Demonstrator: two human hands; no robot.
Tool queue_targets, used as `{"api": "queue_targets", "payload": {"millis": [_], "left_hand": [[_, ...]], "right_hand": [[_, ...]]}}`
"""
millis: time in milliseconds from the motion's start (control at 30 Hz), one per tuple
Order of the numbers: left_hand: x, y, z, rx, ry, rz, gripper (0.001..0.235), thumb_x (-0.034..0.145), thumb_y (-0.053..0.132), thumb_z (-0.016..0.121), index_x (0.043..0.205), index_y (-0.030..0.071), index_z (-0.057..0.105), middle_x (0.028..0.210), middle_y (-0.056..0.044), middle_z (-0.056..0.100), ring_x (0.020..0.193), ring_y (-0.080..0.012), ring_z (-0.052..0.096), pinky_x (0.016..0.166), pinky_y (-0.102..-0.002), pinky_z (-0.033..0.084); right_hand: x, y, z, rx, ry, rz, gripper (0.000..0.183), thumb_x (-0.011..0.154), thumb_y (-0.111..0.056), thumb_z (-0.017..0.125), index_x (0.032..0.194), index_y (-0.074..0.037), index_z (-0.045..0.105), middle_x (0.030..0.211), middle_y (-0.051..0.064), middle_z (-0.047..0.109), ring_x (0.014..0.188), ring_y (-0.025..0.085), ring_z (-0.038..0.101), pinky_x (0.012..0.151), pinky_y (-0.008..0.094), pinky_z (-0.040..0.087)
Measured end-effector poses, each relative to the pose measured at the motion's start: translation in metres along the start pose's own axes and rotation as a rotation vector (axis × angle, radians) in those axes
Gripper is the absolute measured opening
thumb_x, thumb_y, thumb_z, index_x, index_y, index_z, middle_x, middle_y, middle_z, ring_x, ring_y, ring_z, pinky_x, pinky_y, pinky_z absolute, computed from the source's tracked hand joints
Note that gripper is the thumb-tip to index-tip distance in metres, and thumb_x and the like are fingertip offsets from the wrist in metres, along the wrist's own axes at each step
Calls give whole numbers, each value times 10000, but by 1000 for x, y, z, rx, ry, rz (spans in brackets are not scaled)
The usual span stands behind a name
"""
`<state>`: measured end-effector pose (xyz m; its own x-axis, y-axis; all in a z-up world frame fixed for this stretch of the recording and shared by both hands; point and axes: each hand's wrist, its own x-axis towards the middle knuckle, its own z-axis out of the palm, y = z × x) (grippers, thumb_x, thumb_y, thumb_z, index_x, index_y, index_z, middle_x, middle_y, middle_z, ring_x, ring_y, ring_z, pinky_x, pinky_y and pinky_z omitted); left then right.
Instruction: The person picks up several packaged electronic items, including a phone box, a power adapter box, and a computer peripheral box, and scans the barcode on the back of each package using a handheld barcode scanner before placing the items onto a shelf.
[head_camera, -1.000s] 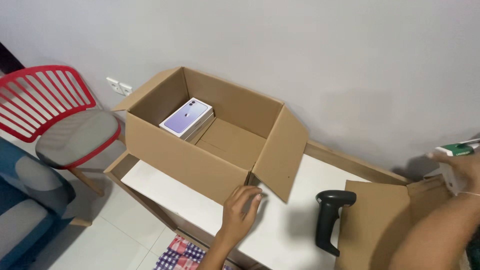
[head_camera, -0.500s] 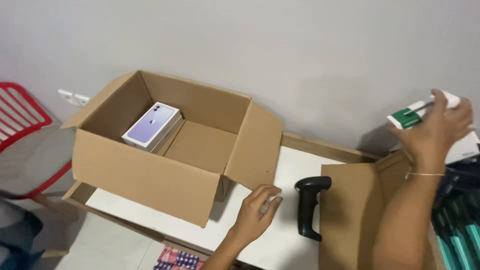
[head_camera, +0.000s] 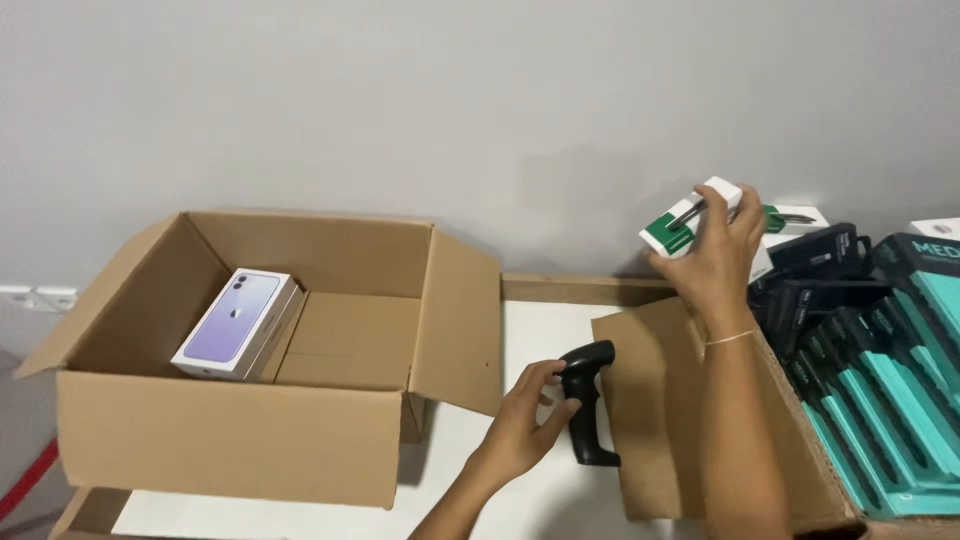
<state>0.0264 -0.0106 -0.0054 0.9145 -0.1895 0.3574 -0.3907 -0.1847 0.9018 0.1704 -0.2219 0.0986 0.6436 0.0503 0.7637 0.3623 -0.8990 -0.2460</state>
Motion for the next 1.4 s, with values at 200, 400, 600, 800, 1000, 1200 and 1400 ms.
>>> {"api": "queue_targets", "payload": {"millis": [200, 400, 600, 800, 1000, 1200, 1400], "left_hand": [[32, -6, 19, -43, -31, -72, 493, 833, 256, 543, 1249, 72, 353, 1218, -89, 405, 1069, -206, 436, 849, -321, 437], [71, -11, 43, -120, -42, -62, 479, 820, 278, 524, 1246, 130, 360, 1235, -73, 407, 1135, -257, 436, 827, -354, 427], [124, -12, 83, -126, -19, -53, 620, 803, 409, 546, 1285, 88, 323, 1251, -90, 400, 1209, -227, 377, 929, -359, 380], [184, 8, 116, -156, 14, 103, 659, 830, 305, 590, 1286, -59, 284, 1220, -255, 392, 1201, -433, 345, 996, -510, 316], [243, -13, 165, 3, 60, 121, 682, 666, 130, 684, 1255, 15, 360, 1213, -176, 419, 1189, -407, 341, 1012, -525, 271], [258, -8, 185, -182, 15, 67, 693, 659, 112, 658, 1287, 43, 374, 1220, -164, 412, 1194, -413, 332, 937, -514, 371], [267, -24, 212, -502, -103, -83, 583, 765, 39, 602, 1279, 111, 337, 1223, -135, 497, 1109, -304, 497, 883, -415, 475]], "right_hand": [[-4, -18, -7, -53, -19, 17, 803, 506, -291, 784, 1212, -111, 447, 1231, 196, 291, 1149, 397, 296, 973, 498, 252], [6, 0, -4, -61, 48, 74, 800, 508, -274, 785, 1216, -122, 444, 1259, 210, 284, 1143, 412, 310, 953, 484, 280], [19, 12, -17, -71, 41, 295, 778, 561, -334, 759, 1220, -143, 394, 1274, 204, 236, 1136, 451, 290, 919, 554, 264], [41, 32, -24, 29, 98, 326, 882, 469, -135, 831, 1251, -111, 423, 1268, 267, 256, 1162, 502, 266, 940, 598, 221], [48, 57, -19, 136, 145, 420, 905, 438, -161, 830, 1245, -154, 421, 1277, 232, 261, 1177, 475, 264, 974, 575, 184], [52, 74, -28, 207, 179, 460, 934, 456, -178, 832, 1277, -176, 387, 1299, 217, 231, 1190, 476, 240, 976, 594, 175], [44, 104, -19, 329, 276, 492, 787, 704, -310, 764, 1337, -147, 326, 1299, 214, 280, 1223, 446, 245, 992, 578, 151]]}}
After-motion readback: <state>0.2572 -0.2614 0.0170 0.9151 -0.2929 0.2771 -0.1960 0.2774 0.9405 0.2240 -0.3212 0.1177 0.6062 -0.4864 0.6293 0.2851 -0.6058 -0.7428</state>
